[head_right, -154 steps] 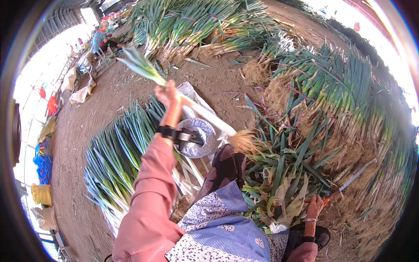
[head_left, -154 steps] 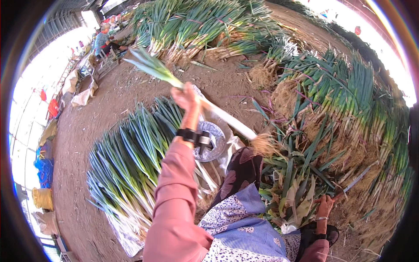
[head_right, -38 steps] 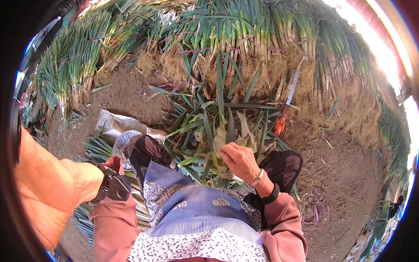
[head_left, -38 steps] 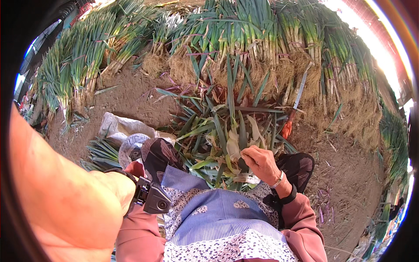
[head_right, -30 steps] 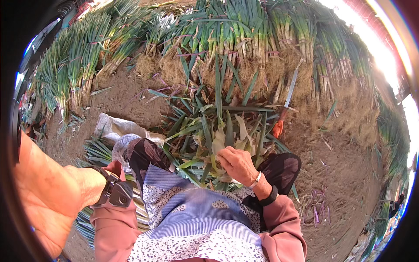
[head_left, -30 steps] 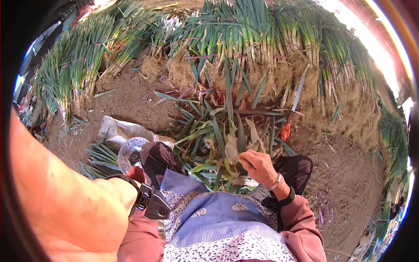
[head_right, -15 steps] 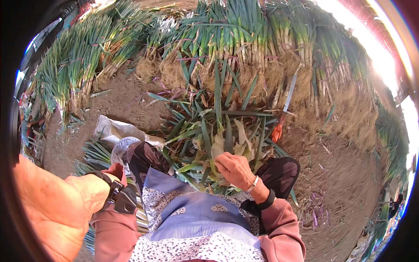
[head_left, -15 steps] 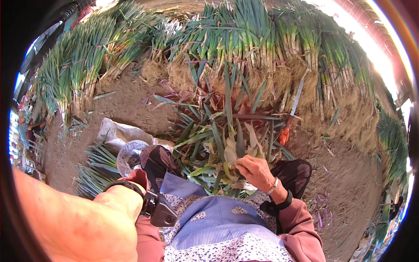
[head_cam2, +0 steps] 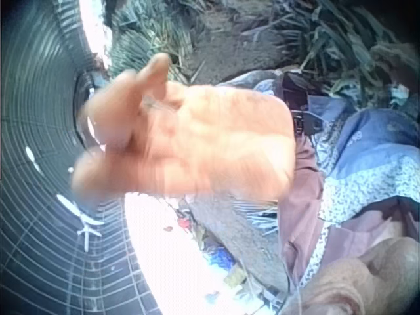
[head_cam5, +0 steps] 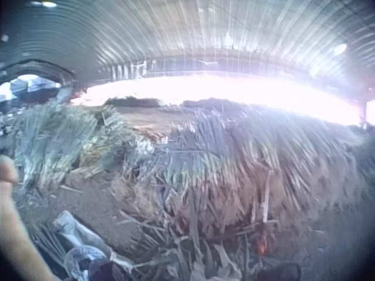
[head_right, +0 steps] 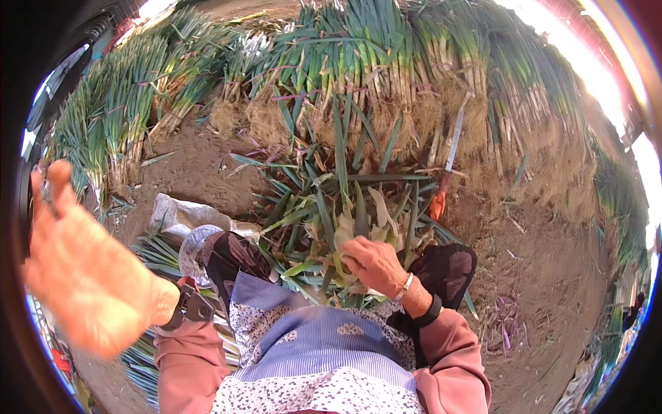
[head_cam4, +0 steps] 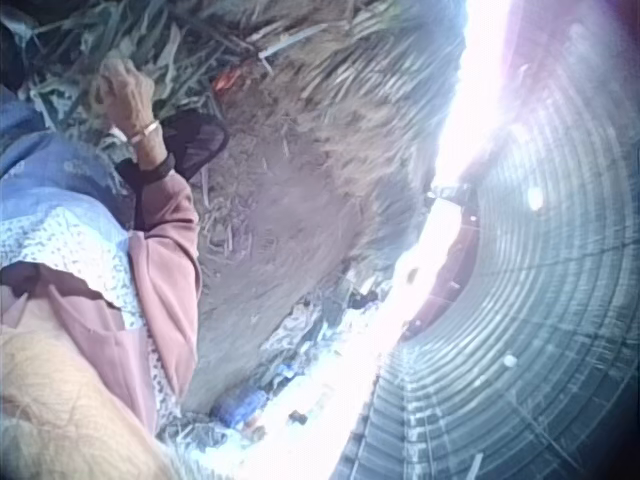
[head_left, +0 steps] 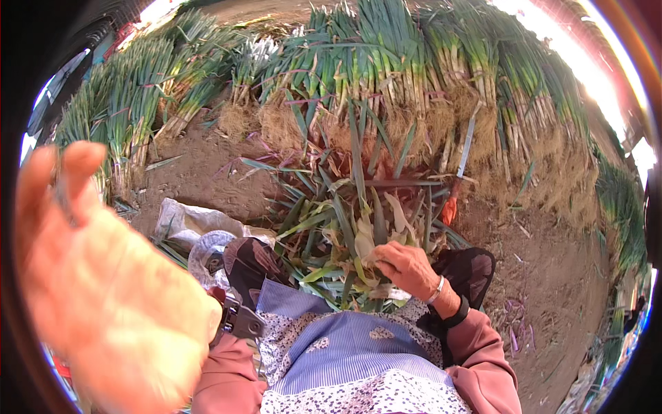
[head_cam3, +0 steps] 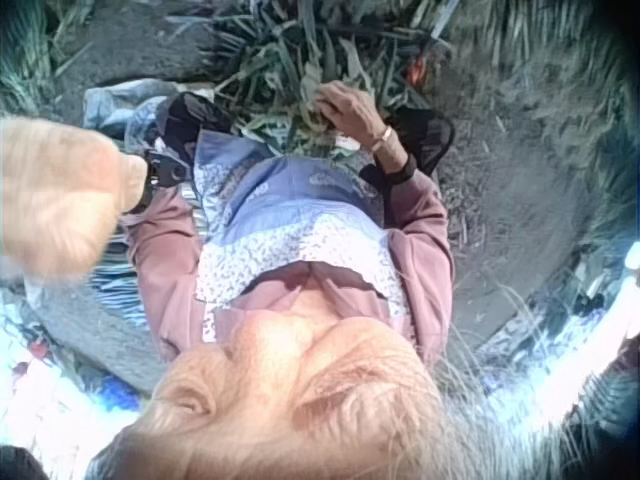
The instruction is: The person picks up a leek from a pile, peels away the outer layers by hand, and places the cleaned leek onto a separate pile before repeating the process with another leek.
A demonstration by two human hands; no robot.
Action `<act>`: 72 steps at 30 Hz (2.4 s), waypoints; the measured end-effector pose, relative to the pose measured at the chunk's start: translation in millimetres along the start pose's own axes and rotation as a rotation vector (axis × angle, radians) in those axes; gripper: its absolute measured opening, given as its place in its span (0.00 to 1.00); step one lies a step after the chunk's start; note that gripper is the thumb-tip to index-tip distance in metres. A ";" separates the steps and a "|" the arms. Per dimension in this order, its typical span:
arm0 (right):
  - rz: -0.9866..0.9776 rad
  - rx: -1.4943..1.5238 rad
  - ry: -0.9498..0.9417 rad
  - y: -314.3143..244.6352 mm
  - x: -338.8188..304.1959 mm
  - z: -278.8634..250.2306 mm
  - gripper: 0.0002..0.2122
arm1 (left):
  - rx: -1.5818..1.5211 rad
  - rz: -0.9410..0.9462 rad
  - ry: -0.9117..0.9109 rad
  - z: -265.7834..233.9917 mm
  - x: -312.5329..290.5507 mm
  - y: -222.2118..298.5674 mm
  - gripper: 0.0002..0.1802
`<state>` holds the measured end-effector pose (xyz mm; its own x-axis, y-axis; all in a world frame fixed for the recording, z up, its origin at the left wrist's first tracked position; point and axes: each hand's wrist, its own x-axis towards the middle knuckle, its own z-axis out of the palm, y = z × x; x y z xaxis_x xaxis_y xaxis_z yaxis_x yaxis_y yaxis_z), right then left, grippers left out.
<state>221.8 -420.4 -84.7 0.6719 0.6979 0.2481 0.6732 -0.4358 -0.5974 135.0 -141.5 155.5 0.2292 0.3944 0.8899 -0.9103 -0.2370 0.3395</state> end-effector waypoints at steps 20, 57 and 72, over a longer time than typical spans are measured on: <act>0.234 0.237 0.342 0.7 42.4 -90.5 0.07 | -0.235 -1.490 -0.125 -47.0 -136.1 -161.6 0.10; 1.084 0.438 0.646 301.1 144.5 -27.7 0.14 | -0.274 -1.806 0.209 -22.7 -211.0 -300.5 0.09; 1.051 0.151 0.532 461.0 173.6 -28.0 0.12 | -0.251 -1.950 0.121 12.5 -212.5 -339.1 0.10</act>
<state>657.5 -516.1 -295.7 0.9413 -0.3008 -0.1532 -0.3040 -0.5577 -0.7724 399.3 -156.1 -144.9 0.7973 -0.0312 -0.6028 0.4859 0.6256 0.6103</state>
